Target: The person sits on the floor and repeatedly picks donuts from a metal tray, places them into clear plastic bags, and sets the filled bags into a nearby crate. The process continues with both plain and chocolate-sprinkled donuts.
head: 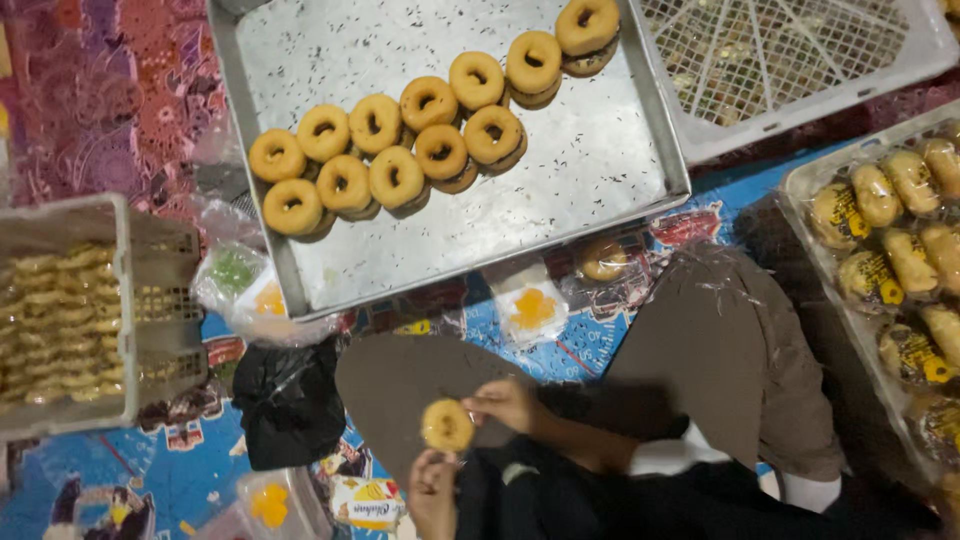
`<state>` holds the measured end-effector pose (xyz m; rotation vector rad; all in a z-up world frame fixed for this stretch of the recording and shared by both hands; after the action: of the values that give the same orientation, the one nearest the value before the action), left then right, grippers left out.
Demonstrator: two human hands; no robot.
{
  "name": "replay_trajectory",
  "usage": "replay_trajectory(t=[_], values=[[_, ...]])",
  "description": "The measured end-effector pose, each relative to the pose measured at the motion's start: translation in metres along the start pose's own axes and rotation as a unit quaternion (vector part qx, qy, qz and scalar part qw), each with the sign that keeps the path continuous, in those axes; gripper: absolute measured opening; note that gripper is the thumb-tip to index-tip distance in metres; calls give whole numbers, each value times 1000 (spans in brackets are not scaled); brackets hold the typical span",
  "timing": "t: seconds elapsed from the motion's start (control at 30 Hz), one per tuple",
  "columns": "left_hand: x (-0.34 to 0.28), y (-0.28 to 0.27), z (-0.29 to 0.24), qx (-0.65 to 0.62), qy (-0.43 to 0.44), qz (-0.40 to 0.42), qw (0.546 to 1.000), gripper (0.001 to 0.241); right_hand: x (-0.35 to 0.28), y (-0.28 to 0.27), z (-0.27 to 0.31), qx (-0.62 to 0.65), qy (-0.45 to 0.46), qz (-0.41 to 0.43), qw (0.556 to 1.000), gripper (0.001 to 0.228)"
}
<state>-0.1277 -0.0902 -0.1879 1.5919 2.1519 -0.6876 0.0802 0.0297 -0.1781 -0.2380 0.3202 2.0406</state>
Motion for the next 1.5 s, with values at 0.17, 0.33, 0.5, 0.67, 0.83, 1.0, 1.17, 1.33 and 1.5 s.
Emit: replay_trajectory(t=[0.17,0.33,0.5,0.67,0.83,1.0,1.17,1.33,1.5], values=[[43,145,11,-11,-48,239,970,42,-41,-123,-61,452,27,-66,889,53],[128,332,-30,116,202,273,933,40,-35,-307,-72,-297,117,-309,896,48],[154,374,2,-126,33,346,929,50,-3,-330,-111,92,40,-282,954,83],[141,355,6,-26,8,400,916,57,-1,-321,-95,94,55,-220,969,70],[131,338,-14,58,38,476,877,63,-21,-319,-19,138,85,-155,974,63],[133,323,-38,101,92,508,850,68,-40,-300,55,305,59,-29,950,53],[119,322,-58,116,164,568,798,74,-70,-305,142,111,-161,-55,979,48],[119,296,-54,185,151,559,794,74,-160,-288,177,-121,-122,-128,977,45],[151,251,-51,166,85,509,841,59,-223,-289,134,-195,35,-278,940,42]])
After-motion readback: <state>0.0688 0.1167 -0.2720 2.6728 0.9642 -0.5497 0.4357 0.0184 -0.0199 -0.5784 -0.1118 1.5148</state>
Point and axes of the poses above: each hand's wrist, its own x-axis towards the middle knuckle, its own y-axis out of the palm, z = x × y, the point moved 6 cm from there along x, towards the middle knuckle, and after that the axes turned 8 degrees about z, right-handed, at the moved point
